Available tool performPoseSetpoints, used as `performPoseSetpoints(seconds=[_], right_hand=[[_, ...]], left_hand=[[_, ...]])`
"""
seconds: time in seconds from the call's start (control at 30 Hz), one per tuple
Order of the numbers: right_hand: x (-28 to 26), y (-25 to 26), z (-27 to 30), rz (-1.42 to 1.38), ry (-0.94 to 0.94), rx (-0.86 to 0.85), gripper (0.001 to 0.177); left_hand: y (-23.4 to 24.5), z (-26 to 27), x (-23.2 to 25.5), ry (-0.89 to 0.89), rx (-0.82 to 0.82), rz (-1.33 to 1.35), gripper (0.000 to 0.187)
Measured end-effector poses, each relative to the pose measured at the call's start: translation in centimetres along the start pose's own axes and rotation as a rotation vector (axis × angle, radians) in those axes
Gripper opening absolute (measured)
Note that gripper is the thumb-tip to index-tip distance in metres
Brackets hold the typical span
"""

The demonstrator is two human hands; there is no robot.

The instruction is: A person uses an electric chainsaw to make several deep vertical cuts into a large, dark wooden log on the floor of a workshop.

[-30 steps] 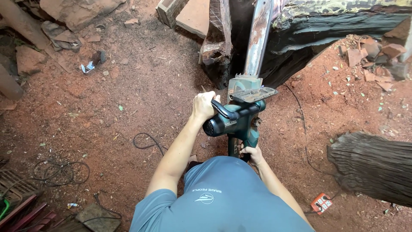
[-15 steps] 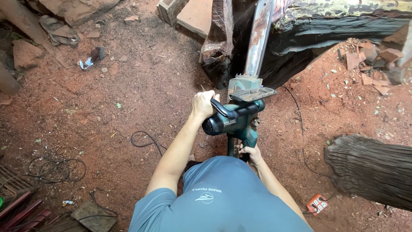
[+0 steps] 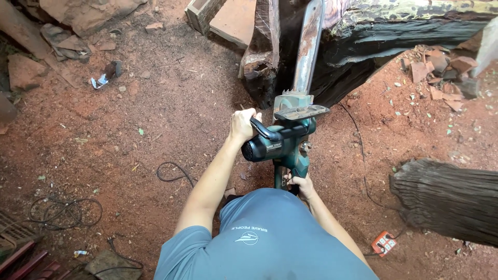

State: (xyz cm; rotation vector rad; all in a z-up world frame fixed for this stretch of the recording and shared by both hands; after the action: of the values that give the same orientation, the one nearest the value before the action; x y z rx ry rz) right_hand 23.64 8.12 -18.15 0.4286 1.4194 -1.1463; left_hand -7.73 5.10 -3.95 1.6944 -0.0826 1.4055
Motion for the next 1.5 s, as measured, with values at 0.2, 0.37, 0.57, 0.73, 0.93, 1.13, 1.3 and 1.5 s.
performPoseSetpoints(seconds=[0.2,0.37,0.57,0.73,0.93,1.13,1.3,1.5], right_hand=[[0.3,-2.1,1.4,0.038,0.05,0.038,0.031],[5.8,0.6,3.5,0.052,0.09,0.115,0.021],[3.2,-4.2,5.9,0.121,0.206,0.104,0.012],[1.6,-4.9,5.7,0.115,0.262,0.106,0.014],[-1.4,-5.2,3.8,0.166,0.208,0.071,0.018],[-1.7,-5.1,3.2,0.146,0.189,0.068,0.03],[0.2,-3.3,2.7,0.116,0.166,0.104,0.023],[1.6,-2.5,2.4,0.053,0.154,0.143,0.021]], left_hand=[[1.6,1.2,-0.1,-0.176,0.088,0.034,0.04],[4.4,3.1,-0.3,-0.266,0.08,0.06,0.041],[5.1,2.6,1.5,-0.441,0.018,0.174,0.039],[5.7,2.3,3.6,-0.488,-0.03,0.266,0.041],[4.6,1.2,3.7,-0.487,0.007,0.261,0.039],[4.0,0.6,3.2,-0.458,0.038,0.253,0.042],[4.4,0.7,3.2,-0.446,0.028,0.281,0.045],[5.0,0.7,3.3,-0.431,0.021,0.273,0.044]])
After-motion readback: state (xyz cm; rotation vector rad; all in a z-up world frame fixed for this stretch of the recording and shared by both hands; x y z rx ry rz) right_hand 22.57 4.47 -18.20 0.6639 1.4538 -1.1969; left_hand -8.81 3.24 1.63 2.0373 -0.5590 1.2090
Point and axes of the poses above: each hand's wrist, its own z-axis away from the middle knuckle, its own y-axis out of the back of the hand, x = y × z, the point moved 8 cm from there along -z, towards the middle knuckle, and after that the axes turned 15 degrees about y, right-handed, at the moved point
